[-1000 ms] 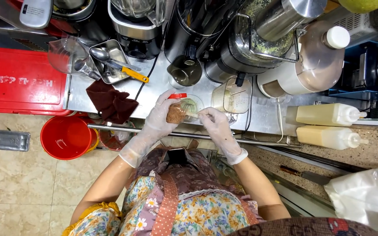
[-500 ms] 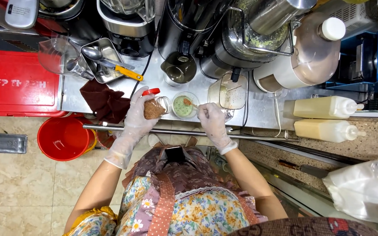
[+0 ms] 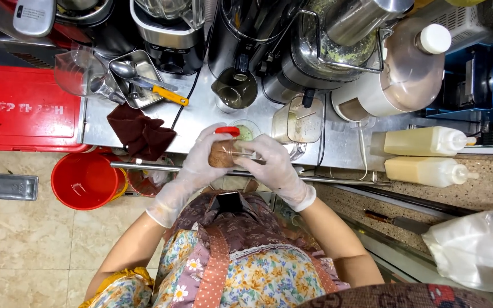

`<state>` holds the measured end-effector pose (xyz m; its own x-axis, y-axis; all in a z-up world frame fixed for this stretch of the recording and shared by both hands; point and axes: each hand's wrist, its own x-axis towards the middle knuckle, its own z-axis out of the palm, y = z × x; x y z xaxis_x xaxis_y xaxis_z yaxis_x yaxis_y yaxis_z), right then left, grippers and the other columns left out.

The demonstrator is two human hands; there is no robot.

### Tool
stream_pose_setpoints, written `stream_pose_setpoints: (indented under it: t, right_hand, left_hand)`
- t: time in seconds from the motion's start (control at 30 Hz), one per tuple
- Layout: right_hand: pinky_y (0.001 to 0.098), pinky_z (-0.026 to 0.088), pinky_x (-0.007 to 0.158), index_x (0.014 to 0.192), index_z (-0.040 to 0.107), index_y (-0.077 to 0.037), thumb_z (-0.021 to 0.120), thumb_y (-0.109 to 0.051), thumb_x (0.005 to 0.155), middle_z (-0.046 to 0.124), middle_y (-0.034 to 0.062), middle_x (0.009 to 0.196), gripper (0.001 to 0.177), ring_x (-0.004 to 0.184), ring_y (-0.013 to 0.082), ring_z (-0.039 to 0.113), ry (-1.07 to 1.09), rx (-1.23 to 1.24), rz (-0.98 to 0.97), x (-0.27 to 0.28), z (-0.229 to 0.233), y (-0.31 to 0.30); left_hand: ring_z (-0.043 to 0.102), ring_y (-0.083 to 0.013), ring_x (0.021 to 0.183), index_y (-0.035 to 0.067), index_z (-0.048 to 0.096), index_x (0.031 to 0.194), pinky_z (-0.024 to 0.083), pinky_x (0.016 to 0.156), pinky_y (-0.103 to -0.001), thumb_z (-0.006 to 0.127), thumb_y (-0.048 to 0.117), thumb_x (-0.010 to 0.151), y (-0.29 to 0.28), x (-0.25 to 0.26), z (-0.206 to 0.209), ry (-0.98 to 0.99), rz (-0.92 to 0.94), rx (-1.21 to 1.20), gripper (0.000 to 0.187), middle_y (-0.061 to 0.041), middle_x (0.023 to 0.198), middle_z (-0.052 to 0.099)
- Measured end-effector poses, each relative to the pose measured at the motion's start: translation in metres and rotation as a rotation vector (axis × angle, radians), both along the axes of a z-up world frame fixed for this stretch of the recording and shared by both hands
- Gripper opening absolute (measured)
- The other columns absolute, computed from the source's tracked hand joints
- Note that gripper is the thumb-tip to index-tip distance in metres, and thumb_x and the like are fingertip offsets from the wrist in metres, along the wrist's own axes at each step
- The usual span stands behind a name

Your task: Prepare a cold takeout drink by juicing ingredients, adding ice, and sealing the cup.

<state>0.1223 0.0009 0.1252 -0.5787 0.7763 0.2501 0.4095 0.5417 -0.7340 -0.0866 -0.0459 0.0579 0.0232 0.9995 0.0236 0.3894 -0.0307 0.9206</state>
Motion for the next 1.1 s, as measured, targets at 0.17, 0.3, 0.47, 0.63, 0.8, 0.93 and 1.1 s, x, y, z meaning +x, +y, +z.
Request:
stream_pose_setpoints:
  t: [0.17,0.3,0.47,0.63,0.8,0.93,1.1]
  right_hand:
    - [0.0254,0.053,0.085,0.126,0.065,-0.002,0.051,-0.036,0.106,0.072,0.0010,0.109,0.042,0.096,0.0072,0.068,0.035,-0.571,-0.033,0.017,0.010,0.030]
    - [0.0276,0.052,0.078,0.113,0.075,0.001,0.051,-0.040,0.106,0.073,0.0059,0.100,0.048,0.088,0.0104,0.063,-0.095,-0.863,0.051,0.043,-0.045,0.043]
    - [0.0340,0.050,0.076,0.146,0.066,-0.004,0.041,-0.042,0.110,0.073,0.0133,0.096,0.059,0.084,0.0191,0.061,0.193,-0.888,-0.056,0.078,-0.032,0.030]
    - [0.0400,0.043,0.111,0.151,0.047,0.000,0.067,-0.022,0.097,0.058,0.0192,0.145,0.061,0.128,0.0304,0.057,0.004,-0.233,0.023,0.056,0.041,-0.007]
    - [0.0406,0.046,0.109,0.148,0.049,-0.003,0.082,-0.021,0.084,0.058,0.0197,0.147,0.074,0.127,0.0352,0.059,-0.122,-0.056,0.116,0.079,0.056,0.005]
    - [0.0391,0.054,0.088,0.131,0.058,0.000,0.078,-0.031,0.088,0.070,0.0213,0.112,0.057,0.102,0.0352,0.069,-0.277,-0.201,-0.224,0.095,0.064,0.013]
    - [0.0357,0.055,0.065,0.095,0.058,0.003,0.073,-0.039,0.092,0.072,0.0166,0.076,0.045,0.071,0.0252,0.073,-0.235,-0.486,-0.561,0.166,0.053,0.062]
  left_hand:
    - [0.049,-0.0340,0.139,0.012,0.058,0.128,0.039,0.118,-0.041,0.095,0.014,0.061,-0.003,0.017,0.021,-0.159,-0.258,-0.007,0.077,-0.015,0.145,0.048]
    - [0.049,-0.0329,0.141,0.012,0.056,0.129,0.039,0.119,-0.039,0.094,0.016,0.065,0.006,0.024,0.030,-0.208,-0.383,0.081,0.075,-0.014,0.150,0.048]
    - [0.046,-0.0326,0.143,0.007,0.058,0.129,0.037,0.117,-0.041,0.095,0.011,0.062,0.008,0.025,0.039,-0.211,-0.355,0.039,0.077,-0.017,0.155,0.045]
    - [0.066,-0.0194,0.119,0.007,0.053,0.136,0.051,0.104,-0.031,0.090,0.018,0.067,0.019,0.031,0.050,-0.298,-0.277,-0.356,0.079,-0.011,0.130,0.066]
    - [0.067,-0.0184,0.115,0.005,0.055,0.136,0.052,0.102,-0.031,0.091,0.021,0.070,0.037,0.053,0.052,-0.389,-0.479,-0.371,0.076,-0.011,0.125,0.070]
    - [0.069,-0.0198,0.113,0.006,0.055,0.136,0.054,0.099,-0.031,0.089,0.023,0.071,0.055,0.101,0.070,-0.353,-0.477,-0.432,0.075,-0.011,0.124,0.070]
    - [0.063,-0.0347,0.118,0.007,0.057,0.132,0.052,0.099,-0.039,0.089,0.021,0.074,0.088,0.192,0.049,0.135,-0.269,0.161,0.068,-0.016,0.128,0.064]
